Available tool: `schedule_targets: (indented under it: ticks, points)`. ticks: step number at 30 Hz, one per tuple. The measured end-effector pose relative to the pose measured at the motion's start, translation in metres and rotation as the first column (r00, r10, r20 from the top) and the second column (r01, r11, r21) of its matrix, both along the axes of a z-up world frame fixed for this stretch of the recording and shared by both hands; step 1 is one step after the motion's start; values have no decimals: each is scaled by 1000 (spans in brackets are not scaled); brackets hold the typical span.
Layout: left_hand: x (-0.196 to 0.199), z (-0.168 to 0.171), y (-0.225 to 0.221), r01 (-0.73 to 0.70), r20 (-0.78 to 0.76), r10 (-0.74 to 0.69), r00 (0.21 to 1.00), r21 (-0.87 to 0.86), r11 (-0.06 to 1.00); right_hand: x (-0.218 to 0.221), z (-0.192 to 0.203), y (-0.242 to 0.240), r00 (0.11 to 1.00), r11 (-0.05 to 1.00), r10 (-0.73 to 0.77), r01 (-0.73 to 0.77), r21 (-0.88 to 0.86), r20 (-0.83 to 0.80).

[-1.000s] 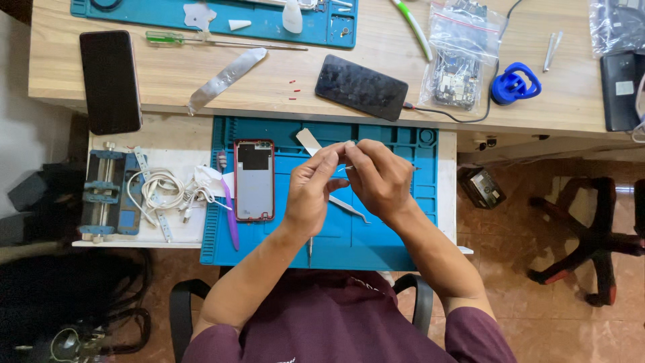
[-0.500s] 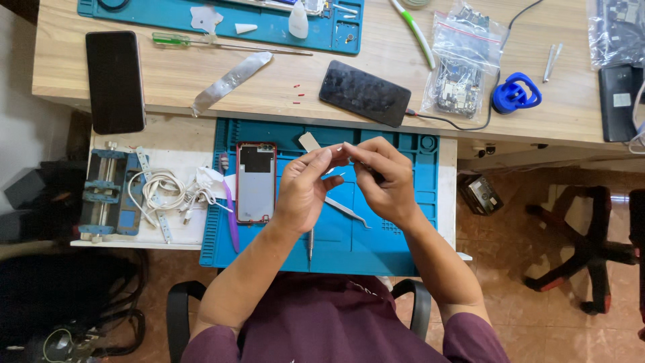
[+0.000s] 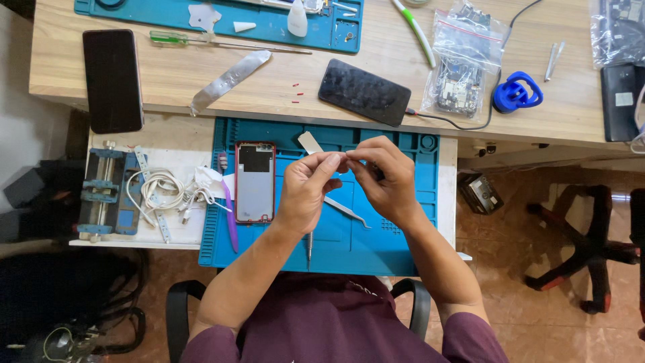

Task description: The person uses a metal spudger to scrape adhesive from a white rectangular strip, then peels off a backing layer. They place the strip on a blue mat and use a small tool to press and smooth it. The person repeats scraping and peeling actions on the same strip throughout the clip.

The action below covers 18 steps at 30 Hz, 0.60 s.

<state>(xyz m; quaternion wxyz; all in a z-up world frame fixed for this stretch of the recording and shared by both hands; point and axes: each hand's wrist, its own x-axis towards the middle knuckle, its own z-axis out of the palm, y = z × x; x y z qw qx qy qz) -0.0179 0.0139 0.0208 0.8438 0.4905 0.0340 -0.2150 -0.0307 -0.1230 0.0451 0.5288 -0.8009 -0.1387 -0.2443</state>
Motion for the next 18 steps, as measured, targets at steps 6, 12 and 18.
schedule_targets:
  ticks: [6, 12, 18]
  points:
    - [2, 2, -3, -46, 10, 46, 999, 23, 999, -1, 4, 3, 1000, 996, -8, 11, -89, 30]
    - [14, -18, -1, -117, -107, 102, 989, -147, 982, 8, -6, -15, 1000, 1000, -10, 10, -7, 7]
    - [7, -20, 2, -81, -99, 71, 993, -97, 992, 6, -4, -13, 999, 999, 19, -17, 39, -48]
